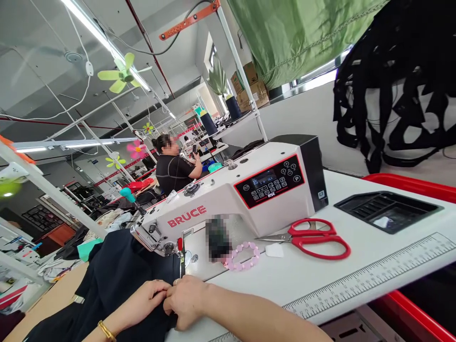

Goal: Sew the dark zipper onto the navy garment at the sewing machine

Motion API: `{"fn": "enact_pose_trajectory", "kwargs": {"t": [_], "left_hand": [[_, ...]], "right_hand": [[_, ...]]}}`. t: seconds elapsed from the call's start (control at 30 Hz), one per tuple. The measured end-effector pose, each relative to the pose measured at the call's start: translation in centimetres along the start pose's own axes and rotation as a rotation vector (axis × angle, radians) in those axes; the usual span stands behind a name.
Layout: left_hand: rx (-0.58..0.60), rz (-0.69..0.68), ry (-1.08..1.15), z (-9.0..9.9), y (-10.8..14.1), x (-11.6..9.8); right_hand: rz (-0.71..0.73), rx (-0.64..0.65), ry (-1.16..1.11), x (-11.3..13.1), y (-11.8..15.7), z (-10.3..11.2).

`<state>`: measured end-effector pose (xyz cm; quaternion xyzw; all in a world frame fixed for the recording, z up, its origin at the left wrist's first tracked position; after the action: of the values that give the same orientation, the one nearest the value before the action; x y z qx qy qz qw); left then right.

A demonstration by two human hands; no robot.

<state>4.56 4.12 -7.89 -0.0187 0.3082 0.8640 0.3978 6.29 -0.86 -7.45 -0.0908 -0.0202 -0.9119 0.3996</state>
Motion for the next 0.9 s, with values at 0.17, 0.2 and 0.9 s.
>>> {"fn": "enact_pose_trajectory", "kwargs": {"t": [0.17, 0.2, 0.9], "left_hand": [[-0.119, 0.058, -0.153, -0.8, -0.2, 0.0], [-0.142, 0.053, -0.178, -1.1, -0.1, 0.0], [-0.557, -0.623, -0.281, 0.4, 2.4, -1.7]], "right_hand": [[-0.046, -0.050, -0.076, -1.1, 0.1, 0.3], [-0.051, -0.062, -0.082, -1.3, 0.2, 0.3], [-0.107, -0.072, -0.090, -3.3, 0.0, -0.5]]}}
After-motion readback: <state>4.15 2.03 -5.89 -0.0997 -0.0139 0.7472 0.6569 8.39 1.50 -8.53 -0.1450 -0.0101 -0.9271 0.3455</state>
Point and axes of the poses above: each hand's wrist, its own y-axis away from the middle knuckle, its own z-axis out of the back of the hand, x = y × z, the point moved 10 cm from there along -y, towards the middle knuckle, and after that the axes turned 15 degrees about x, right-handed, at the moved point
